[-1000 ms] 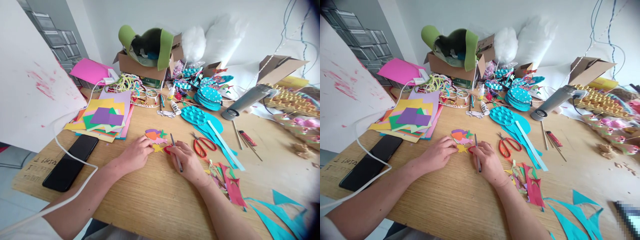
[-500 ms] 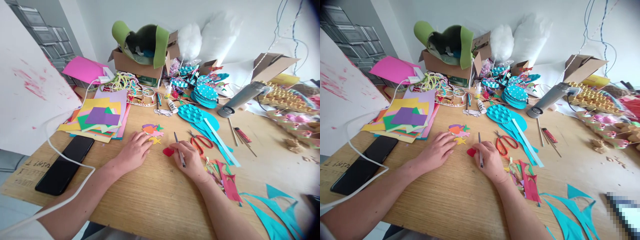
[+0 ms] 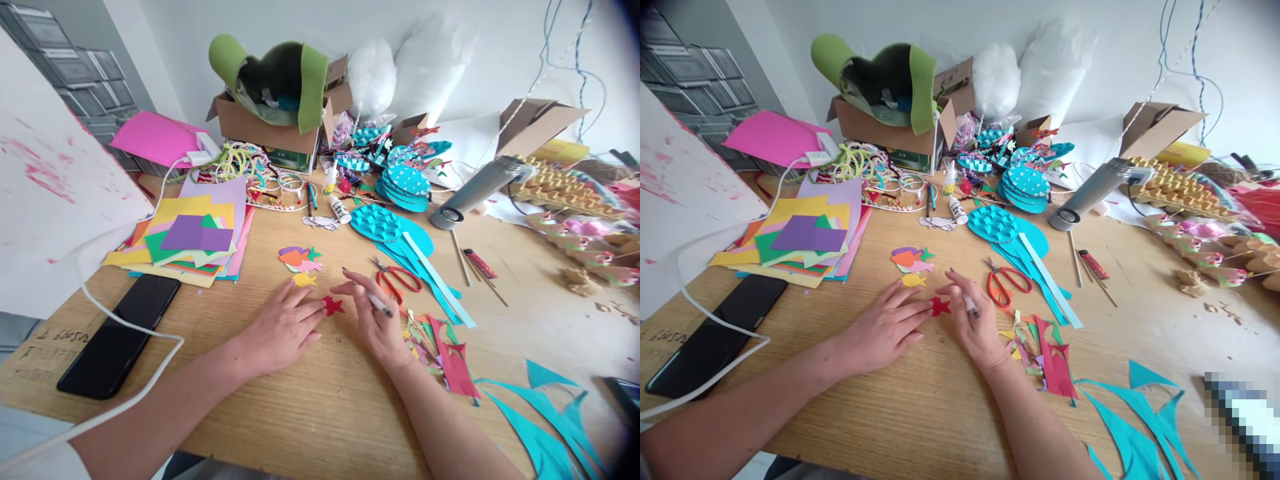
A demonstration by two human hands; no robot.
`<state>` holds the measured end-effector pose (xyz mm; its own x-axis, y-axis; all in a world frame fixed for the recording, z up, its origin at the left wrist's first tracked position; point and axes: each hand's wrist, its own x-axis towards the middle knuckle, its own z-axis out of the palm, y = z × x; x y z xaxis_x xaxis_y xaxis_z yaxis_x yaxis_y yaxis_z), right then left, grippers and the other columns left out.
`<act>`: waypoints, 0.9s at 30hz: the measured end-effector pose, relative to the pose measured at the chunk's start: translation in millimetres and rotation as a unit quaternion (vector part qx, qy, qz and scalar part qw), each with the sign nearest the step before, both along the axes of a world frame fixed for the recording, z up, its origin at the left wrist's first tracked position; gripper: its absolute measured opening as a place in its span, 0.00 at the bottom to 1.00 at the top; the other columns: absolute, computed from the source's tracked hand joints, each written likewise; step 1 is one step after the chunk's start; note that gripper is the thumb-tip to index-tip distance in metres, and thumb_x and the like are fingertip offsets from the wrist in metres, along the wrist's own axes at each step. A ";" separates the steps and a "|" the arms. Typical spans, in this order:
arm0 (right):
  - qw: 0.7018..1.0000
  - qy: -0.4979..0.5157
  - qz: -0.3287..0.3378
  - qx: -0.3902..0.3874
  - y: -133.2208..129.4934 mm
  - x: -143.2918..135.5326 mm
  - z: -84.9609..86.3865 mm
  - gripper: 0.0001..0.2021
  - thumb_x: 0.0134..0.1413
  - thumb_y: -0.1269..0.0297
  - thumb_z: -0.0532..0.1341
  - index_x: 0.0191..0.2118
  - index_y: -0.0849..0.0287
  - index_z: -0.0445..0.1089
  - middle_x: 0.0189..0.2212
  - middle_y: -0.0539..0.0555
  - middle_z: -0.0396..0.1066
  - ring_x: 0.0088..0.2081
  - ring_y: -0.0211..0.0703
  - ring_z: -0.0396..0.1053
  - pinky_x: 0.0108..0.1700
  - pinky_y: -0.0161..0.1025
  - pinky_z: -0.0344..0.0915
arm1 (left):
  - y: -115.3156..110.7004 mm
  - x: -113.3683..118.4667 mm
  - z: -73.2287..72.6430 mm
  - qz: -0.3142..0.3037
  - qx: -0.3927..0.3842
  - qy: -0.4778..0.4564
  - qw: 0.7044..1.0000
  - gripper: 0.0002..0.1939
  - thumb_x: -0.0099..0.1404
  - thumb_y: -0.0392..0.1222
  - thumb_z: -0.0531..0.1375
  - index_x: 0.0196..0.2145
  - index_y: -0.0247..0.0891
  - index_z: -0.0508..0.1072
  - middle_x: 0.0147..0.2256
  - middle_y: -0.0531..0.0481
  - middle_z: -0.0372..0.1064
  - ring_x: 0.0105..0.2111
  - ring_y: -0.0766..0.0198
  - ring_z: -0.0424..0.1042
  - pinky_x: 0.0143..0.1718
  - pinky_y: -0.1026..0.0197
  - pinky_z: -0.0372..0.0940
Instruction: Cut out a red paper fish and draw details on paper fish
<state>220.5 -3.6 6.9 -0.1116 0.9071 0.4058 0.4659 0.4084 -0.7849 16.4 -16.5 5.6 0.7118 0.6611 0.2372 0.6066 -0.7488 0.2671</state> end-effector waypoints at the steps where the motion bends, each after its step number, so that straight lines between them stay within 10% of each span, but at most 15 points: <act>1: 0.998 0.056 -0.012 -0.024 0.3 -1.0 -1.4 0.16 0.67 0.60 0.48 0.51 0.59 0.67 0.35 0.57 0.77 0.43 0.47 0.73 0.48 0.45 0.67 | 1.1 -1.5 0.1 0.001 0.001 -0.001 1.000 0.19 0.70 0.42 0.53 0.57 0.40 0.66 0.56 0.47 0.66 0.62 0.52 0.54 0.64 0.41 0.43; 11: 0.891 0.399 -0.018 -0.218 9.4 -6.3 -6.3 0.20 0.59 0.44 0.56 0.36 0.59 0.70 0.24 0.52 0.73 0.25 0.41 0.74 0.28 0.36 0.69 | 6.1 -5.5 2.0 0.014 0.017 0.016 1.000 0.15 0.68 0.43 0.55 0.50 0.41 0.72 0.49 0.45 0.67 0.57 0.52 0.57 0.63 0.41 0.46; 27: 0.902 0.335 0.034 -0.270 2.5 -22.8 -2.8 0.14 0.51 0.52 0.66 0.33 0.57 0.66 0.24 0.48 0.71 0.28 0.40 0.72 0.34 0.37 0.70 | 2.5 -3.1 6.2 -0.004 0.029 0.004 1.000 0.13 0.67 0.42 0.57 0.48 0.40 0.73 0.45 0.45 0.67 0.52 0.53 0.61 0.58 0.46 0.58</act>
<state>197.6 -1.1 4.1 -0.0683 0.9930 -0.0961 -0.1978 -0.1079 -0.9743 13.4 -14.0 11.8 0.7184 0.6409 0.2705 0.6027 -0.7676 0.2180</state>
